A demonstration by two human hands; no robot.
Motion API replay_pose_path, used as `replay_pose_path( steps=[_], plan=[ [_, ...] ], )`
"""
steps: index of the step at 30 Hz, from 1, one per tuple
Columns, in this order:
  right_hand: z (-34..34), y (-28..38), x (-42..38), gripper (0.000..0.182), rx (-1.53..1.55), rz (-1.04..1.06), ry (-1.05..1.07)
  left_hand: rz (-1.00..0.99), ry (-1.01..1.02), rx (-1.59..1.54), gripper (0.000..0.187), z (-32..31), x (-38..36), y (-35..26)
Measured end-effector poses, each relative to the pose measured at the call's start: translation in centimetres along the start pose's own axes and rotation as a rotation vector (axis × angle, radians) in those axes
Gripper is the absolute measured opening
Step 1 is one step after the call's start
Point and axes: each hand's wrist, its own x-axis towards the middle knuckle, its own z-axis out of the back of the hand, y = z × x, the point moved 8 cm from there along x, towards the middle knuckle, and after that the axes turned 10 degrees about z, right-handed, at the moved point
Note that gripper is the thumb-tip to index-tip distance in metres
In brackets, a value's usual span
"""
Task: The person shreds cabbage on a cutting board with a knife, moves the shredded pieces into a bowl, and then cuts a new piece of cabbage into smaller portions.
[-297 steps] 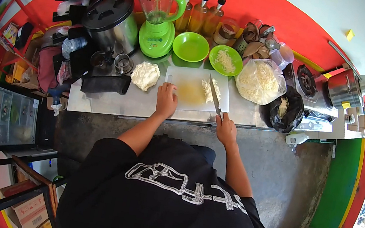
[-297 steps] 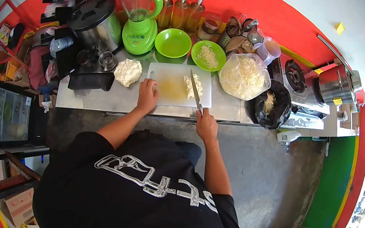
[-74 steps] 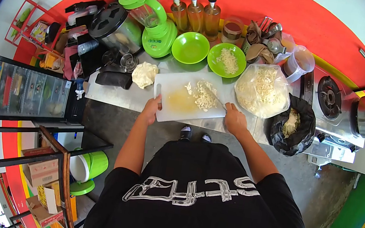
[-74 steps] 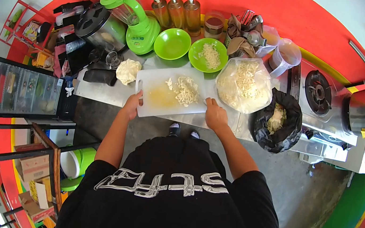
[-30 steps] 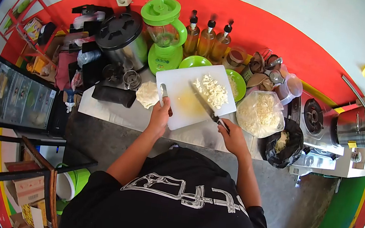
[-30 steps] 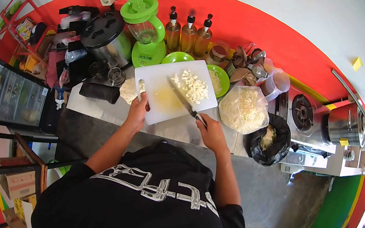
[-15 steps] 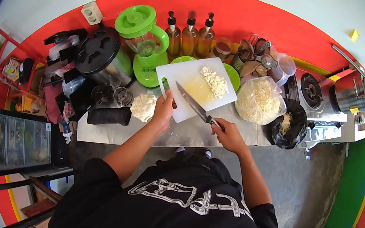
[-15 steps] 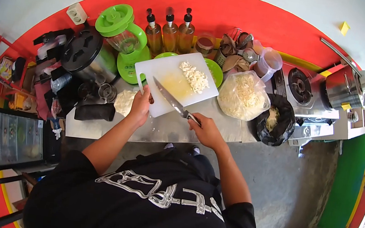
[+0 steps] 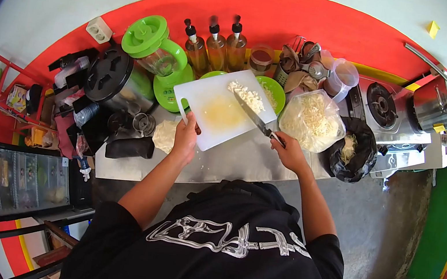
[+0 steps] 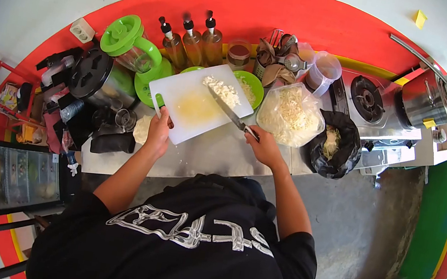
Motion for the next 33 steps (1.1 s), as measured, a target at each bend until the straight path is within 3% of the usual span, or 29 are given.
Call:
replay_pose_path(
  steps=[4,14,21,25,33],
  plan=[
    [1.7,-0.8,-0.3,0.019,-0.020,0.091,0.068,-0.039,-0.106,-0.029,0.036,-1.4,-0.9,-1.3],
    [5.4,-5.4,0.0,0.021,-0.156,0.011,0.002,-0.063,-0.185,0.075,0.039,-0.9,0.0,0.7],
    [3.0,0.2,1.9,0.020,0.029,0.065,0.147,-0.097,-0.236,0.098,0.034,-3.2,-1.6,0.4],
    [1.1,0.2,2.9,0.023,0.103,0.151,0.185,-0.118,-0.252,0.143,0.036,-4.5,-2.0,-0.6],
    [1.1,-7.2,3.0,0.024,0.046,-0.039,0.065,-0.160,-0.254,0.172,0.035,-5.0,-2.6,-2.4]
  ],
)
